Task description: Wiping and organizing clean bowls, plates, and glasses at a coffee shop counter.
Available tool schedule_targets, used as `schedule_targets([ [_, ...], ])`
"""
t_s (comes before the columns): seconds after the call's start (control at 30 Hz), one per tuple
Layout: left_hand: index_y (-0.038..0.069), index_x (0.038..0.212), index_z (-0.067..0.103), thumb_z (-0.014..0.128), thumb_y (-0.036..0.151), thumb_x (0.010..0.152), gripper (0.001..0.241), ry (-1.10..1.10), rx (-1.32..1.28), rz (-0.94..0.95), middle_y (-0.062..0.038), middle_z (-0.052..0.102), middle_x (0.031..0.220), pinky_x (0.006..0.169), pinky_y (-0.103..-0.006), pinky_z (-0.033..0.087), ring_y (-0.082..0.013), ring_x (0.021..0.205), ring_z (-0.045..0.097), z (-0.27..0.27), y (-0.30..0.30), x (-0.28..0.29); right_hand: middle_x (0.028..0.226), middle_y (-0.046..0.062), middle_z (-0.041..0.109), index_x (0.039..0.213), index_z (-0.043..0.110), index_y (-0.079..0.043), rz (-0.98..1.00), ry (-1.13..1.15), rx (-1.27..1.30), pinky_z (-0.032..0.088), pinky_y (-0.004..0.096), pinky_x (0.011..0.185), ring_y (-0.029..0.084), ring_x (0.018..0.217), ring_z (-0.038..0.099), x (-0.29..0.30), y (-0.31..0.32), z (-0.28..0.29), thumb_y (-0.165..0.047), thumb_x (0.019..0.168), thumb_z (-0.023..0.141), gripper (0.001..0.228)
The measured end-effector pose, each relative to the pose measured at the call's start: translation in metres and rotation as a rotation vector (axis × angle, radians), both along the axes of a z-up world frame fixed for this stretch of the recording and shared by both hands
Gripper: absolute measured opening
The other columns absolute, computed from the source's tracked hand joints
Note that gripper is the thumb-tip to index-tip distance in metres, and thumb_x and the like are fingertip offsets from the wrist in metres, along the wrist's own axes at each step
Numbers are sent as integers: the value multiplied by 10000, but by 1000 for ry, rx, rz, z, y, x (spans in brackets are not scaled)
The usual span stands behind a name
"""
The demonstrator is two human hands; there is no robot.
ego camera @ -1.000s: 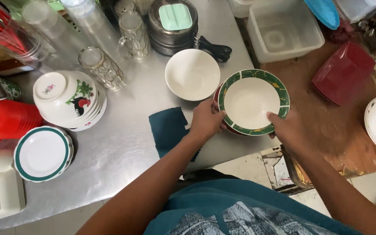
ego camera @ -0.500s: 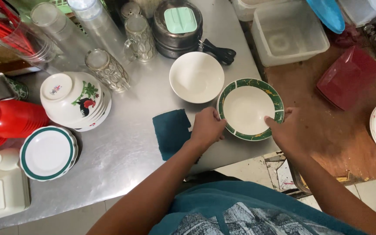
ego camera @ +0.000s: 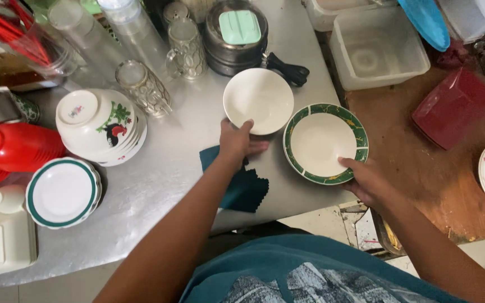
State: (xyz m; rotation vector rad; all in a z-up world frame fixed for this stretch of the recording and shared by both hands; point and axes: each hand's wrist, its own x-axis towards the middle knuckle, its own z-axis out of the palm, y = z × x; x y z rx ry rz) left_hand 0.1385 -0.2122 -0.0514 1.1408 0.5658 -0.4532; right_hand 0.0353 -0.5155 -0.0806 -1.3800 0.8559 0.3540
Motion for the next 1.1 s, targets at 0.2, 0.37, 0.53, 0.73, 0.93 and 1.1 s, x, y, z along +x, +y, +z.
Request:
schedule_targets([
  [0.2,31,1473,341,438,-85,847,643,-116,-136,94,-285,593,1266,764,-499,646,-453,1005,727,-24,19,28,1300,265,624,1418,425,57,-7,-18,-27,578,467,882,353,1115,694,-2,2,-3,-129,958,598,526],
  [0.37,-23,1463,334,425,-60,896,575,-227,-118,50,-293,578,1295,816,-509,667,-438,1021,727,26,61,10,1314,246,606,1433,406,25,55,-61,-17,577,483,916,344,1134,678,11,39,10,-123,953,585,533],
  [0.53,46,1498,318,435,-21,901,613,-224,17,-71,-286,614,1242,738,-480,695,-404,960,737,47,74,-11,1336,233,595,1437,396,11,169,-64,44,566,483,959,339,1187,648,38,88,23,-191,993,545,510],
  [0.73,33,1501,344,442,11,956,554,-207,61,-139,-285,637,1228,646,-426,700,-402,853,753,35,66,-18,1428,245,546,1499,309,-11,311,9,135,553,498,985,357,1249,623,57,128,49,-449,1044,306,632],
  [0.93,163,1600,202,406,-29,917,738,-238,216,-271,-245,605,1250,554,-409,691,-378,758,749,42,53,-19,1486,210,486,1560,266,-126,321,-48,157,537,532,1004,424,1251,603,57,134,72,-583,997,151,733],
  [1.1,99,1618,117,428,-8,919,772,-294,488,-405,-231,720,991,505,-378,666,-330,570,753,42,52,-19,1441,221,509,1550,289,-127,308,-65,158,577,515,930,415,1216,625,58,129,67,-590,1009,211,716],
])
